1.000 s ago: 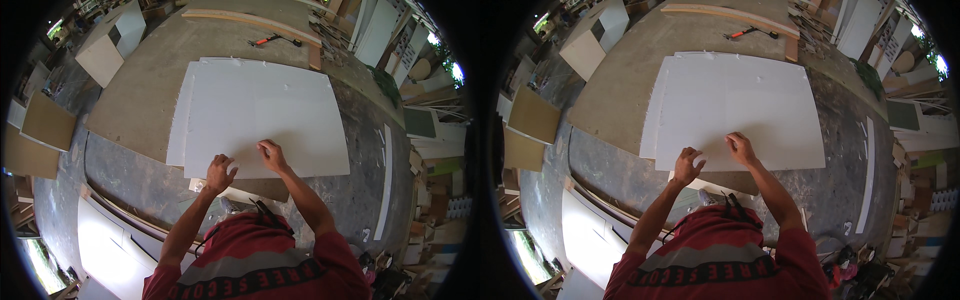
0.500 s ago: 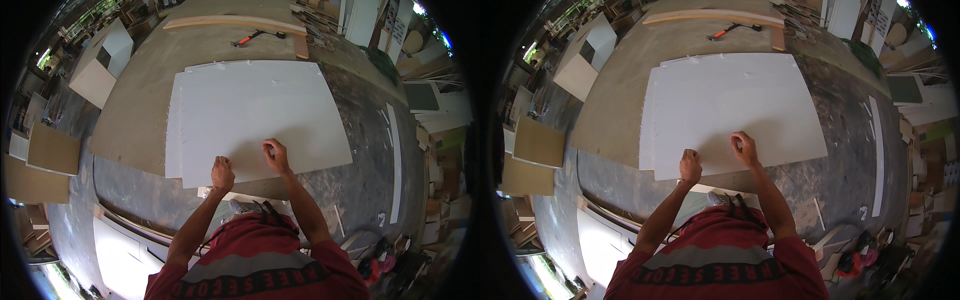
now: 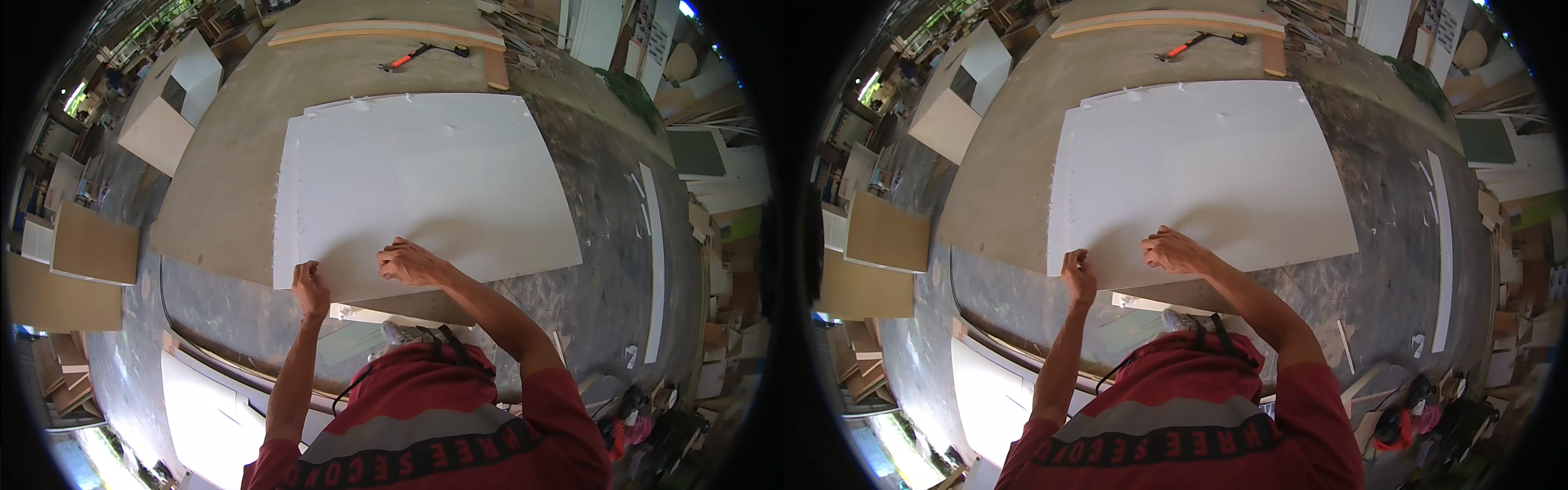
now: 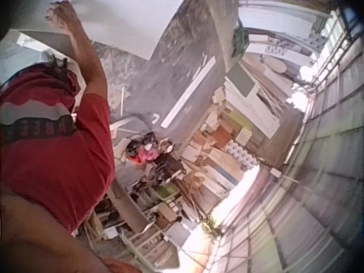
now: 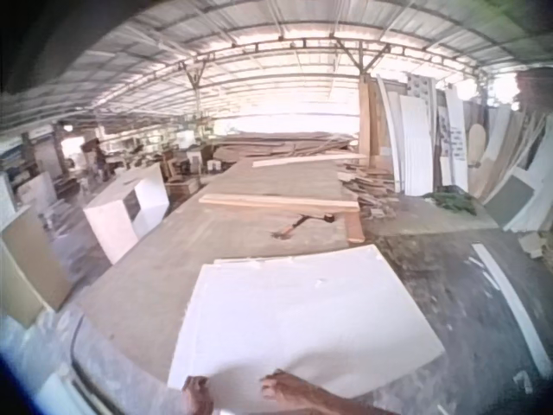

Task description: The person peels a white protective film from several rectangular boards by hand.

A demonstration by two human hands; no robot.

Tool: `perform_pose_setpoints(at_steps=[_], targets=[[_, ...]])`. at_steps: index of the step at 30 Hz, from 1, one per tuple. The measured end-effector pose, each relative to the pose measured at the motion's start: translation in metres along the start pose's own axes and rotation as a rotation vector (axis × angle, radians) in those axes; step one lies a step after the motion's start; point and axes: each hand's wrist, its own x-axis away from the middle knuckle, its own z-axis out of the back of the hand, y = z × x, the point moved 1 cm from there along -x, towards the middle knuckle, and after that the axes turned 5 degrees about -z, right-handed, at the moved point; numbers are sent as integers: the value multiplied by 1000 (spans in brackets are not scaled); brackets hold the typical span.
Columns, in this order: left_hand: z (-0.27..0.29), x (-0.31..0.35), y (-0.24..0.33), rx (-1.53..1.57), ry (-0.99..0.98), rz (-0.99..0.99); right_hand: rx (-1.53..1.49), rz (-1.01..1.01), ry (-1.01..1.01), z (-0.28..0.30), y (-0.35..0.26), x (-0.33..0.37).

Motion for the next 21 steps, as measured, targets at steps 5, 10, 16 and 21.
perform_pose_setpoints(at_steps=[5,10,16,21], targets=[[33,12,-27,-35,145,138,308,207,90,-7,1,-11],[43,17,-12,7,59,200,-37,53,64,0,10,-22],[21,-8,27,-82,-193,-234,-390,-191,187,15,4,-51],[0,-29,14,-98,-412,-339,-431,-249,273,9,3,-64]])
